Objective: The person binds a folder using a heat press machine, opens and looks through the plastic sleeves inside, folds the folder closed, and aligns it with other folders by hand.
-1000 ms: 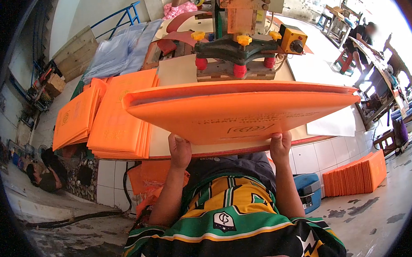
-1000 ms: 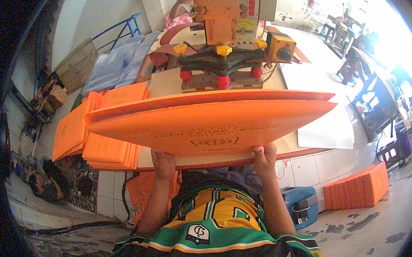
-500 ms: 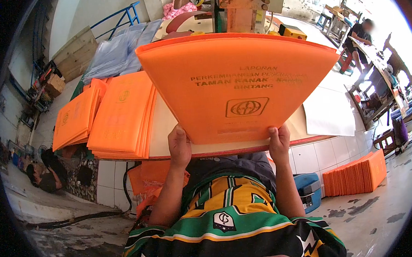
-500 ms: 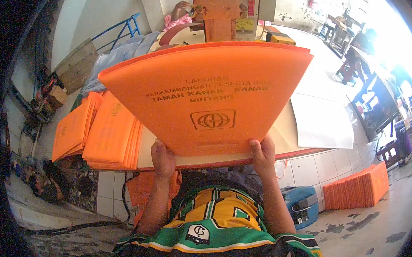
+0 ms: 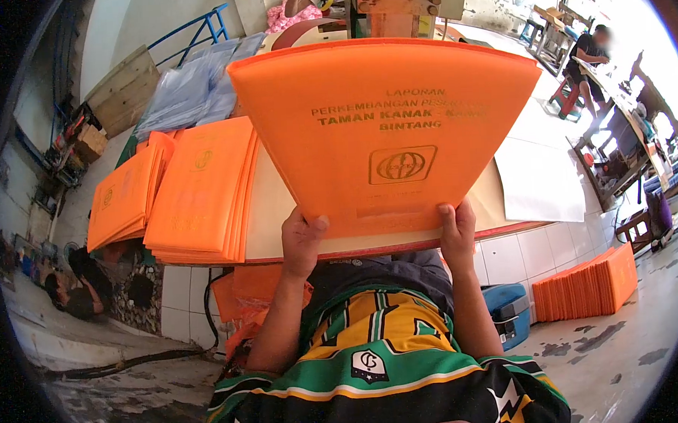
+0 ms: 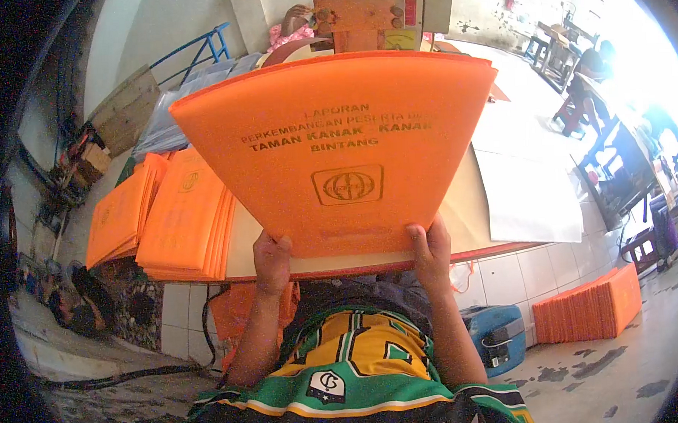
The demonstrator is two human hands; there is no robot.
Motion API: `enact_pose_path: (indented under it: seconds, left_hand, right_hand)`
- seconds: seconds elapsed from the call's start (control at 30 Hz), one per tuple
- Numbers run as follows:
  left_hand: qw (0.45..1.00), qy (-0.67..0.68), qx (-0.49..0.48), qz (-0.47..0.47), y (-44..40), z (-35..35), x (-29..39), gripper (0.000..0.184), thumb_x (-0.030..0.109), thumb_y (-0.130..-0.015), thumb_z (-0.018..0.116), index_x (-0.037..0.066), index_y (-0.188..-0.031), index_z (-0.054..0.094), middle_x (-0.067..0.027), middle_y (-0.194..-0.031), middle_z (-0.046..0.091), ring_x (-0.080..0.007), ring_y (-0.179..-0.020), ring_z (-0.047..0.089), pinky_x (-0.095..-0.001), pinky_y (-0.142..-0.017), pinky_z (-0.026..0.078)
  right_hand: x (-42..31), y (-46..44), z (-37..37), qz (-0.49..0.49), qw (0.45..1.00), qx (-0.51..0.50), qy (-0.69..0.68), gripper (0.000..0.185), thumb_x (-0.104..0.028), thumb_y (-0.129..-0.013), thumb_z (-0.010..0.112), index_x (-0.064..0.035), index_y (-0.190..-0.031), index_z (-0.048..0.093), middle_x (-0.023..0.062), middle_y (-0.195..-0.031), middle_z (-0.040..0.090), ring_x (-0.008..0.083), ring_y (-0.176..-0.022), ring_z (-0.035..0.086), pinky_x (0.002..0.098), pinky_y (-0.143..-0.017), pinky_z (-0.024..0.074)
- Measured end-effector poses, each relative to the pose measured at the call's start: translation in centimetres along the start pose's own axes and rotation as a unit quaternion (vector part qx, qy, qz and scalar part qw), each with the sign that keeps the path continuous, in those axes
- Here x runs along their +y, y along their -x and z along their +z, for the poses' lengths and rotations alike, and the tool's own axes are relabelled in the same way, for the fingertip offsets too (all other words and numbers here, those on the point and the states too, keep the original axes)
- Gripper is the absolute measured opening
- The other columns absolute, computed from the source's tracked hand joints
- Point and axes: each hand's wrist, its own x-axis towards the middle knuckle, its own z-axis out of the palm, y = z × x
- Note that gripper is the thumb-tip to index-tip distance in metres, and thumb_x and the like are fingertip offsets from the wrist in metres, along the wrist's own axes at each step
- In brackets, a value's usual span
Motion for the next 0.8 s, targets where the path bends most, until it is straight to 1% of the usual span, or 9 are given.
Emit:
enact_pose_path:
  seconds: [0.03, 0.1, 0.2, 0.3, 0.4, 0.53, 0.8]
  left_hand:
    - [1.0, 0.0, -0.001, 0.0, -0.1, 0.5, 0.6, 0.044, 0.036, -0.093, 0.057, -0.004, -0.111, 0.053, -0.0058, -0.104, 0.059, -0.0113, -0.097, 0.053, -0.0252, -0.085, 0.042]
    - [1.0, 0.023, 0.016, -0.001, -0.4, 1.3, 1.5, 0.041, 0.029, -0.09, 0.063, -0.004, -0.113, 0.053, -0.0051, -0.104, 0.059, -0.0114, -0.098, 0.053, -0.0255, -0.087, 0.042]
    - [1.0, 0.018, 0.02, 0.003, -0.4, 1.2, 1.3, 0.04, 0.027, -0.09, 0.063, -0.004, -0.114, 0.053, -0.0051, -0.105, 0.059, -0.0119, -0.099, 0.053, -0.0263, -0.089, 0.041]
    - [1.0, 0.009, 0.019, 0.004, -0.4, 1.3, 1.6, 0.039, 0.028, -0.091, 0.063, -0.004, -0.113, 0.054, -0.0049, -0.105, 0.059, -0.0114, -0.098, 0.053, -0.0258, -0.088, 0.041]
    - [1.0, 0.006, 0.018, 0.001, -0.4, 1.1, 1.5, 0.037, 0.027, -0.091, 0.062, -0.003, -0.111, 0.055, -0.0043, -0.104, 0.059, -0.0108, -0.097, 0.053, -0.0254, -0.087, 0.042]
    - [1.0, -0.001, 0.019, 0.001, -0.3, 1.2, 1.7, 0.035, 0.026, -0.091, 0.062, -0.003, -0.11, 0.056, -0.0038, -0.103, 0.06, -0.0102, -0.096, 0.053, -0.025, -0.085, 0.042]
    - [1.0, -0.01, 0.016, 0.012, -0.4, 1.3, 1.8, 0.032, 0.026, -0.093, 0.059, -0.002, -0.108, 0.056, -0.003, -0.1, 0.06, -0.0095, -0.093, 0.053, -0.0246, -0.083, 0.042]
  right_hand:
    - [-0.2, -0.1, 0.1, 0.0, 1.0, 0.001, 0.0, 0.031, -0.018, -0.094, 0.051, 0.0036, -0.116, 0.051, 0.0095, -0.108, 0.059, 0.0164, -0.101, 0.052, 0.0305, -0.09, 0.04]
    - [-0.6, -0.2, 0.3, -0.005, 1.0, 0.005, -0.012, 0.03, -0.016, -0.093, 0.051, 0.004, -0.116, 0.05, 0.0104, -0.107, 0.059, 0.0164, -0.101, 0.053, 0.0303, -0.09, 0.0404]
    - [-0.2, -0.2, 0.3, -0.004, 1.0, 0.003, -0.014, 0.029, -0.014, -0.093, 0.05, 0.0042, -0.116, 0.05, 0.0103, -0.107, 0.059, 0.0165, -0.101, 0.052, 0.0303, -0.09, 0.0403]
    - [-0.5, -0.2, 0.3, -0.015, 1.0, 0.004, 0.007, 0.028, -0.013, -0.093, 0.05, 0.004, -0.115, 0.05, 0.01, -0.106, 0.059, 0.0165, -0.1, 0.052, 0.0303, -0.09, 0.0404]
    - [-0.7, -0.2, 0.2, -0.003, 1.0, -0.002, 0.007, 0.028, -0.013, -0.093, 0.049, 0.0039, -0.115, 0.05, 0.01, -0.106, 0.059, 0.0166, -0.1, 0.052, 0.0304, -0.089, 0.0405]
    - [-0.7, -0.2, 0.3, -0.016, 1.0, 0.001, -0.006, 0.028, -0.013, -0.093, 0.049, 0.0038, -0.115, 0.05, 0.0101, -0.106, 0.059, 0.0166, -0.099, 0.052, 0.0304, -0.089, 0.0405]
    - [-0.8, -0.2, 0.2, -0.003, 1.0, -0.012, -0.005, 0.032, -0.018, -0.094, 0.05, 0.0037, -0.118, 0.049, 0.0093, -0.11, 0.058, 0.0167, -0.103, 0.051, 0.031, -0.091, 0.0396]
